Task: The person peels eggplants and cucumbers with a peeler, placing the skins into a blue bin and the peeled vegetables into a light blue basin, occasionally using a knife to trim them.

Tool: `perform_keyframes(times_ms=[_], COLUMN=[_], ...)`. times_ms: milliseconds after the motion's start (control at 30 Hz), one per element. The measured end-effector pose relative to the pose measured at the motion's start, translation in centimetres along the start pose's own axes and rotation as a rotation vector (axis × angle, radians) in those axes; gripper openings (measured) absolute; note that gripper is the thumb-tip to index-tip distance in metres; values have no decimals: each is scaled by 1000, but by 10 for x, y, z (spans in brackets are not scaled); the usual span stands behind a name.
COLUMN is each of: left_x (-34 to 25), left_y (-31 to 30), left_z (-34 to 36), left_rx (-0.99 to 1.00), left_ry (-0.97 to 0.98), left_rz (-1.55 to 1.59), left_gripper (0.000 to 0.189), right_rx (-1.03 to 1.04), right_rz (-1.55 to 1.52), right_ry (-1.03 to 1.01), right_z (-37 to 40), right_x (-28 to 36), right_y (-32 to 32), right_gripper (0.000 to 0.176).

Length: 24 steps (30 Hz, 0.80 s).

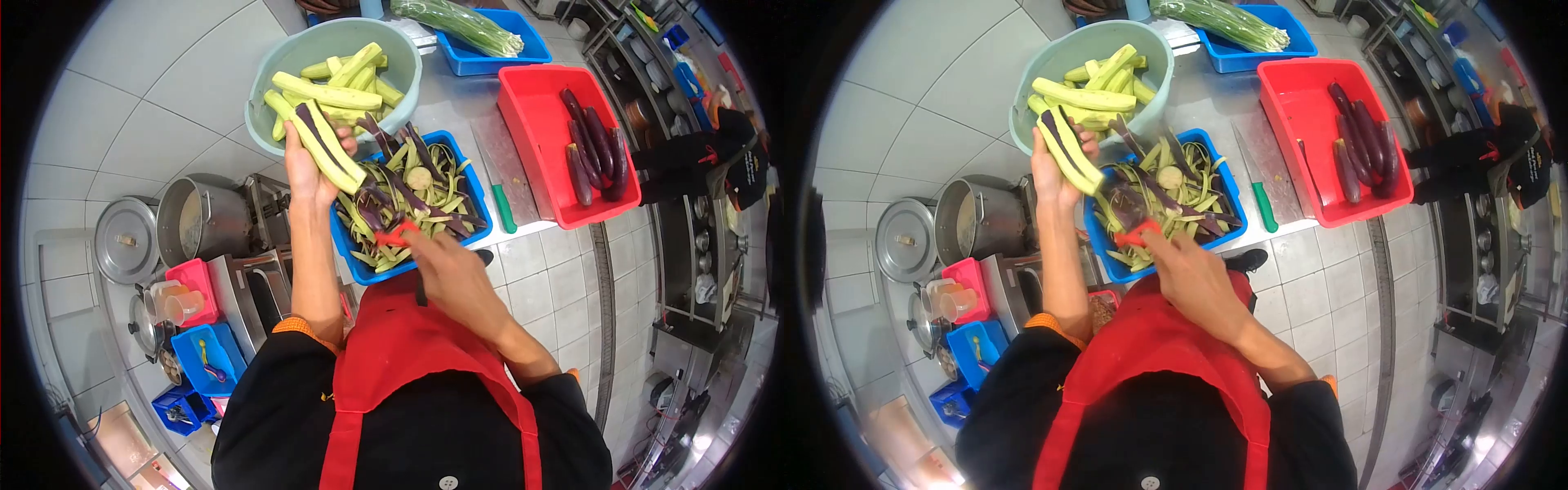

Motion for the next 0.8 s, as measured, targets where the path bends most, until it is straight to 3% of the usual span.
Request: perform_keyframes(times_ms=[133, 200, 333, 533, 633, 700, 733, 800], left_x=[17, 32, 39, 30, 30, 18, 14, 2], left_y=[17, 31, 34, 31, 25, 10, 7, 0], left_z=[17, 26, 37, 42, 30, 21, 15, 3], left_rx=[144, -45, 21, -57, -113, -164, -260, -142], left_ry=[-190, -144, -202, -74, -14, -25, 64, 74], left_rz=[-185, -298, -452, -505, -418, -370, -332, -212], left_gripper=[57, 55, 56, 55, 55, 58, 62, 63], right_rx=[-176, -264, -329, -326, -289, -148, -144, 93], right_rz=[98, 251, 243, 232, 233, 135, 132, 43], right_ry=[-39, -133, -202, -183, -137, -54, -54, -15], right_z=[-35, -58, -82, -86, -75, -55, -44, -20], right_x=[-1, 1, 3, 3, 3, 7, 10, 8], right_y=[-29, -34, -35, -17, -1, 14, 14, 14], right_gripper=[28, 28, 28, 28, 26, 28, 28, 28])
Point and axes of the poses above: each hand's wrist, its own z-axis away from the middle knuckle, its own y-axis out of the palm, x = y × z, the point moved 3 cm from there along -z, towards the middle knuckle, and after that the axes turned 11 degrees about -y, right-handed, at the moved point
